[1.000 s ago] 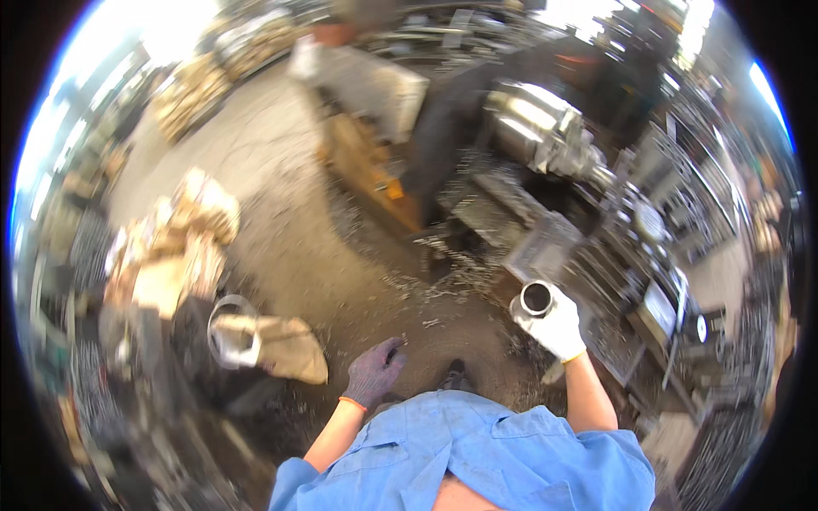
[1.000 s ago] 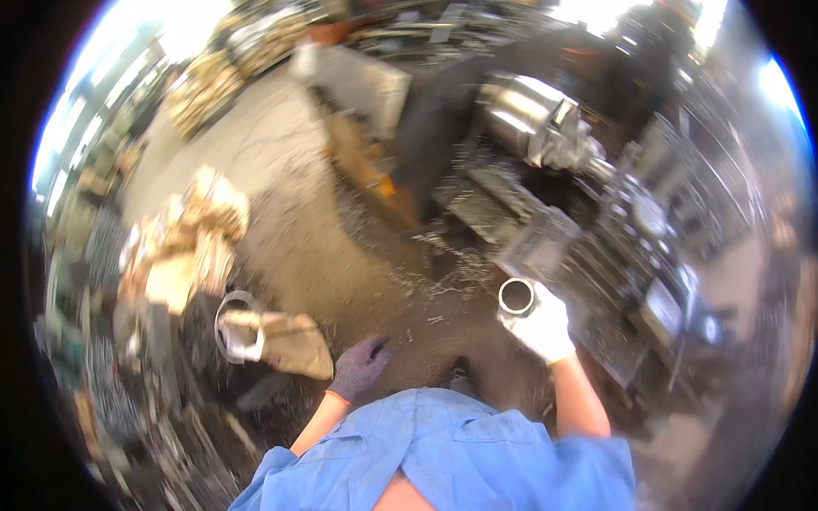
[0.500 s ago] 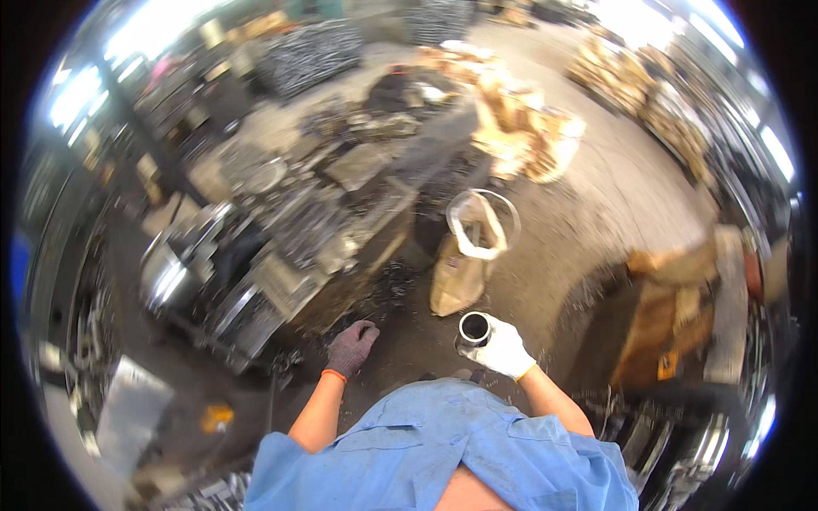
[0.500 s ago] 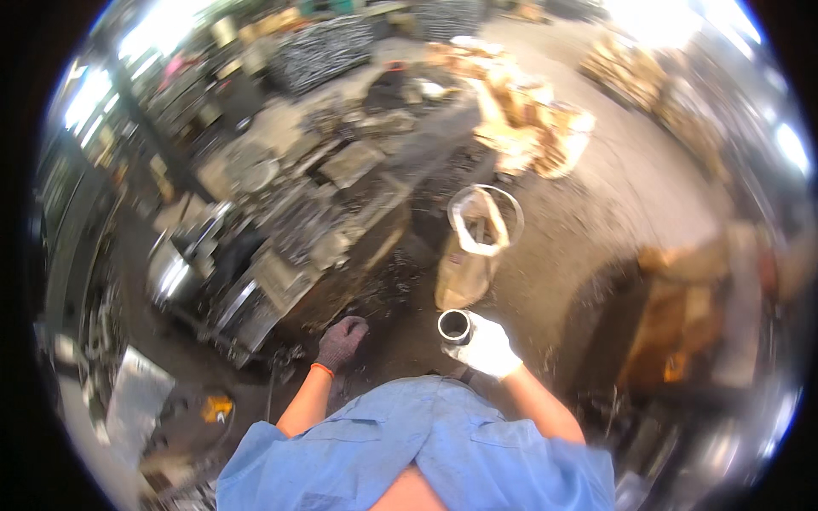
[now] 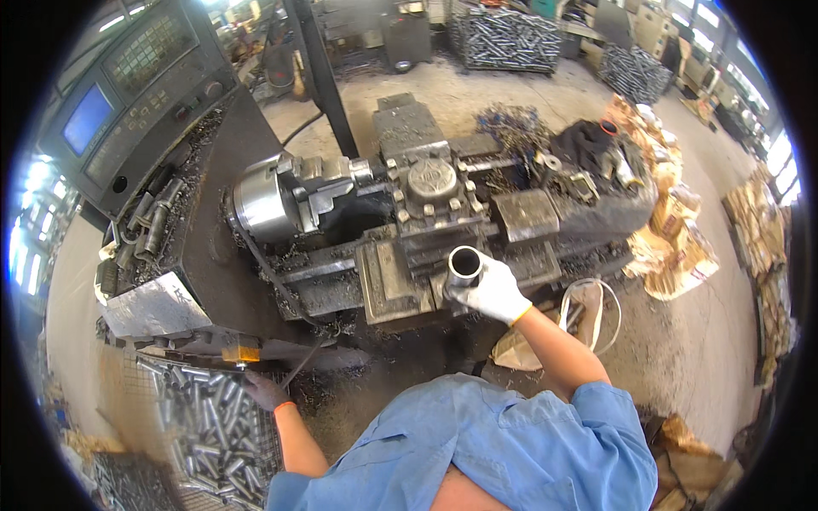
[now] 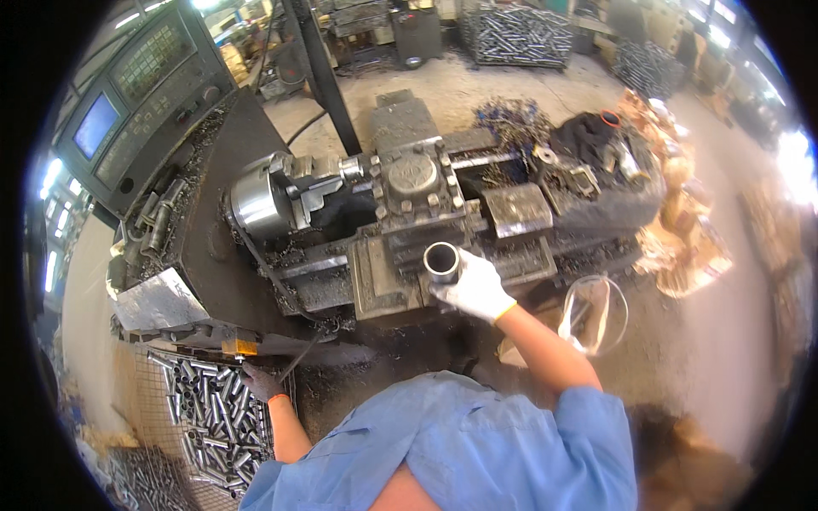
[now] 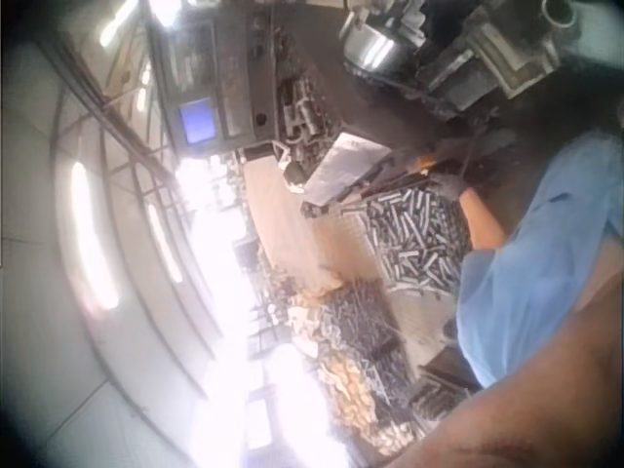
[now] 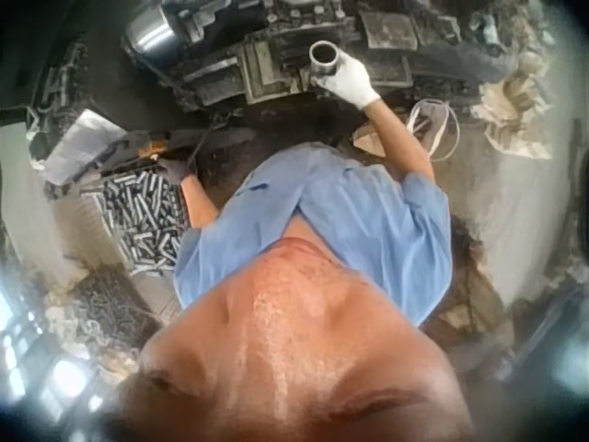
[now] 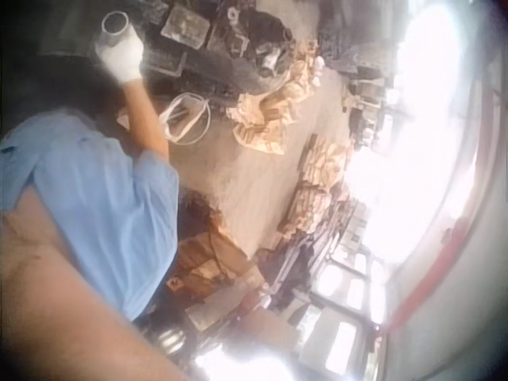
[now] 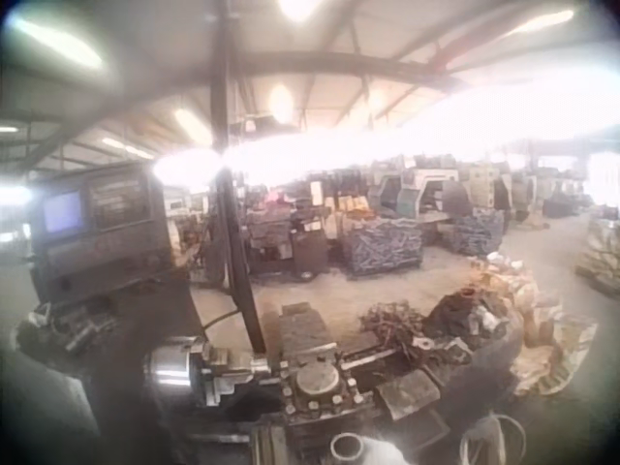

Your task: The person repeatedly loads hollow metal cylinders into a lathe chuck, operates the machine, removes the finished parts, and places them into a wire basket. The cycle of loading, machining, and unloading is repeated throughout the clip.

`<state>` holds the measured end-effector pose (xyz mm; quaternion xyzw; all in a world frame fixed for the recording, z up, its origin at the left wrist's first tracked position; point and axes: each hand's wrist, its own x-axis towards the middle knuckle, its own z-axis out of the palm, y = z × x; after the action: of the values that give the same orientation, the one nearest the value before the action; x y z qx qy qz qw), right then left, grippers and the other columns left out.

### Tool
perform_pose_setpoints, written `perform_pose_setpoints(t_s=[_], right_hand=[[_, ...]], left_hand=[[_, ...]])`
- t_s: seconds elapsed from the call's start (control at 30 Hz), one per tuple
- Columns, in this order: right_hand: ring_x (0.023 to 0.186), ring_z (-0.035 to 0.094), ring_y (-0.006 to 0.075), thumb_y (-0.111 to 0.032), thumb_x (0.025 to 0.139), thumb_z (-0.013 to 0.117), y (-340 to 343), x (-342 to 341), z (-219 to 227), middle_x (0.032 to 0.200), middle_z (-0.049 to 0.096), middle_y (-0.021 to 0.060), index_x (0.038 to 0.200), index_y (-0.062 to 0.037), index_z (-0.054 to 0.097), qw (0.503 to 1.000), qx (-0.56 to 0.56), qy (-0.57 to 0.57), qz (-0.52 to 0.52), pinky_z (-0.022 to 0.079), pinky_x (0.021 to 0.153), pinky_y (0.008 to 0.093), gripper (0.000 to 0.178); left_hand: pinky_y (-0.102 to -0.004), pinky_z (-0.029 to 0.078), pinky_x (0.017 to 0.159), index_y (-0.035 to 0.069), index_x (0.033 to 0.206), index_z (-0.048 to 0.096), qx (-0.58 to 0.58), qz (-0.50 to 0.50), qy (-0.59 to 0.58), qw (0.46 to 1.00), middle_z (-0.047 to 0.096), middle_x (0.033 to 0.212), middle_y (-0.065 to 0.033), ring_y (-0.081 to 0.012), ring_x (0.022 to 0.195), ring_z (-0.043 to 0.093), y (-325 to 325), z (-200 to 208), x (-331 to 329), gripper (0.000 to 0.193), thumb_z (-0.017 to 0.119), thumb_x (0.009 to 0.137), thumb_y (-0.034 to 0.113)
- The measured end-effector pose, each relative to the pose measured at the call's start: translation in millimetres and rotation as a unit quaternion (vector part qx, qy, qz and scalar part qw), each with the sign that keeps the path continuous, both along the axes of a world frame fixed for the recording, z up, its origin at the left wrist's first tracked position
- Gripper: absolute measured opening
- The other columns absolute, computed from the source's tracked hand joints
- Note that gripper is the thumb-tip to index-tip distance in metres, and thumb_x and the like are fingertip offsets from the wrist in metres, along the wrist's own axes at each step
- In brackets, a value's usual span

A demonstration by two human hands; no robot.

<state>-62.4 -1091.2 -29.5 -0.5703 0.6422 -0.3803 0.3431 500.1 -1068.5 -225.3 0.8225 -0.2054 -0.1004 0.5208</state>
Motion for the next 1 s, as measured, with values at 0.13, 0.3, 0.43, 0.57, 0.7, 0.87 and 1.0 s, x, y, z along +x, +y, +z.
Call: perform_pose_setpoints(t_s=[0.13, 0.3, 0.43, 0.57, 0.7, 0.87, 1.0], right_hand=[[0.118, 0.073, 0.0326, -0.034, 0.082, 0.087, -21.3, -21.6, 2.8, 0.128, 0.075, 0.0151, 0.138, -0.0109, 0.064, 0.991, 0.080, 0.074, 0.077, 0.056, 0.105, 0.0406, 0.065], [0.110, 0.074, 0.0371, -0.041, 0.084, 0.077, -61.7, -92.7, 55.9, 0.119, 0.077, 0.0187, 0.130, -0.0082, 0.074, 0.931, 0.070, 0.218, 0.284, 0.058, 0.099, 0.0447, 0.056], [0.092, 0.079, 0.0255, -0.027, 0.087, 0.076, -111.3, -117.1, 111.9, 0.106, 0.081, 0.0129, 0.110, -0.0056, 0.081, 0.966, -0.057, 0.082, 0.238, 0.062, 0.085, 0.0370, 0.032], [0.090, 0.079, 0.0247, -0.032, 0.093, 0.074, -225.9, -69.9, 136.7, 0.108, 0.081, 0.0146, 0.111, -0.0058, 0.081, 0.942, -0.154, 0.170, 0.244, 0.063, 0.081, 0.0367, 0.033], [0.088, 0.077, 0.0326, -0.042, 0.092, 0.072, -349.0, 18.7, 99.8, 0.110, 0.079, 0.0179, 0.116, -0.0028, 0.079, 0.869, 0.039, 0.288, 0.401, 0.062, 0.084, 0.0439, 0.046], [0.084, 0.074, 0.0271, -0.039, 0.099, 0.062, -406.0, -4.6, 40.4, 0.101, 0.081, 0.0107, 0.115, -0.0089, 0.081, 0.840, 0.173, 0.182, 0.481, 0.063, 0.078, 0.0473, 0.039], [0.079, 0.075, 0.0257, -0.035, 0.099, 0.065, -434.5, -133.6, 84.0, 0.099, 0.080, 0.0142, 0.105, -0.0104, 0.082, 0.805, 0.169, 0.540, 0.178, 0.062, 0.084, 0.0480, 0.030]], left_hand=[[-0.0473, 0.052, 0.107, -0.001, 0.150, 0.056, 0.055, -0.021, -0.141, 0.988, 0.064, 0.145, -0.0253, -0.0402, 0.126, 0.067, -0.3, 13.3, 7.8, 0.065, 0.049, 0.112, 0.051], [-0.0404, 0.059, 0.067, 0.003, 0.118, 0.069, -0.071, -0.063, 0.148, 0.984, 0.077, 0.106, -0.0152, -0.0266, 0.086, 0.073, -0.1, 6.4, 51.3, 0.042, 0.055, 0.110, 0.041], [-0.0400, 0.056, 0.077, 0.002, 0.114, 0.068, 0.005, 0.036, 0.084, 0.996, 0.073, 0.103, -0.0120, -0.0248, 0.089, 0.069, -12.0, 11.3, 4.1, 0.042, 0.060, 0.107, 0.042], [-0.0365, 0.051, 0.108, -0.001, 0.141, 0.064, -0.044, -0.213, -0.082, 0.973, 0.070, 0.137, -0.0164, -0.0263, 0.123, 0.066, -82.0, 69.8, -133.4, 0.055, 0.071, 0.100, 0.036], [-0.0577, 0.020, 0.131, 0.000, 0.159, 0.042, -0.007, -0.314, -0.477, 0.821, 0.049, 0.161, -0.0216, -0.0381, 0.153, 0.041, -225.1, 181.9, -205.2, 0.081, 0.071, 0.097, 0.041], [-0.0582, 0.020, 0.131, 0.007, 0.163, 0.040, 0.076, -0.342, -0.603, 0.717, 0.044, 0.166, -0.0182, -0.0377, 0.158, 0.033, -319.2, 237.7, -214.3, 0.083, 0.063, 0.100, 0.055], [-0.0568, 0.023, 0.130, 0.012, 0.163, 0.042, 0.074, -0.370, -0.602, 0.704, 0.047, 0.163, -0.0163, -0.0367, 0.156, 0.036, -328.5, 242.4, -209.4, 0.079, 0.064, 0.100, 0.053]])
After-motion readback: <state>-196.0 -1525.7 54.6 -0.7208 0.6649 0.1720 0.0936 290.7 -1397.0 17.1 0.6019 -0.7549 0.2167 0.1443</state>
